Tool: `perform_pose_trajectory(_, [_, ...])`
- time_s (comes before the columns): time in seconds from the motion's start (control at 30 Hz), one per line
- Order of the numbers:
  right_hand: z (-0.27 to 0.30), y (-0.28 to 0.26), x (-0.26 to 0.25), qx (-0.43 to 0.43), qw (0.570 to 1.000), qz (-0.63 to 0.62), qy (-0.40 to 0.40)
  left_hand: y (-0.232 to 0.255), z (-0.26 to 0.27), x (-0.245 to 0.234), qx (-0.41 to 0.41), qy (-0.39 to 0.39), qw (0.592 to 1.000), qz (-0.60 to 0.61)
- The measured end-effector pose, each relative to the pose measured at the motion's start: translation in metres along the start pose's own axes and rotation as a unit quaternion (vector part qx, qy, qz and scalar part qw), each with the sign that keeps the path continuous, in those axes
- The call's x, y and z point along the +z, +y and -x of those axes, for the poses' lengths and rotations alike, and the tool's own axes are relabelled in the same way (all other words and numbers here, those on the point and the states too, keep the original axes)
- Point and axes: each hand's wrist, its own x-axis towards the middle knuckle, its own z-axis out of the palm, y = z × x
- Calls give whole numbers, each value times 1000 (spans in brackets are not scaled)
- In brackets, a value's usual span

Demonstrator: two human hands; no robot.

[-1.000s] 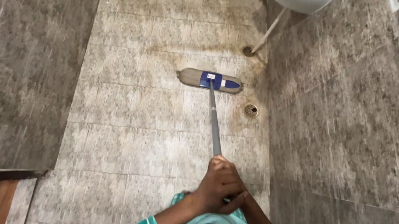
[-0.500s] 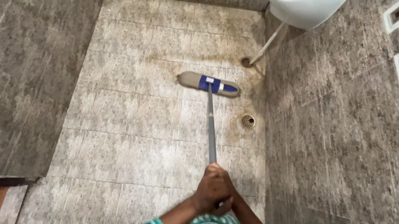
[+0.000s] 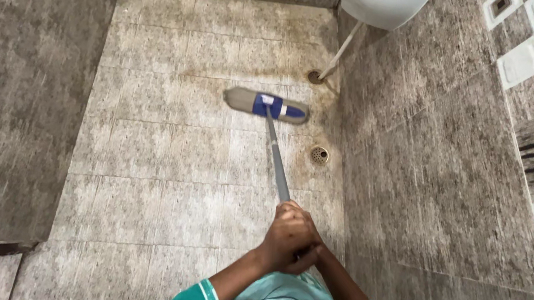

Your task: The person mops the tiled floor of a bathroom using a long-handled mop, moving the mop head back and forth across the tiles around a urinal and a sink.

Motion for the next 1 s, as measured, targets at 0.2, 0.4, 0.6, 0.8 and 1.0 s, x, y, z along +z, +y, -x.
perform_pose_trajectory(0.2, [11,12,-18,-3,1000,1,-24,-12,5,12,7,-8,1000,18])
perform_pose_trajectory(0.4, [-26,1,-37,-111,981,159,-15,-82,-8,39,27,-17,999,-25])
perform_pose_trajectory(0.6, [-51,-8,-69,-156,980,117,-51,-101,-25,60,17,3,999,-37])
perform_pose_trajectory(0.8, [-20,-5,-50,-113,988,-60,-91,-68,-5,65,-36,-28,999,-18])
perform_pose_trajectory(1.0, [-5,-28,-53,-153,968,185,-78,-6,-32,45,-42,4,998,-44])
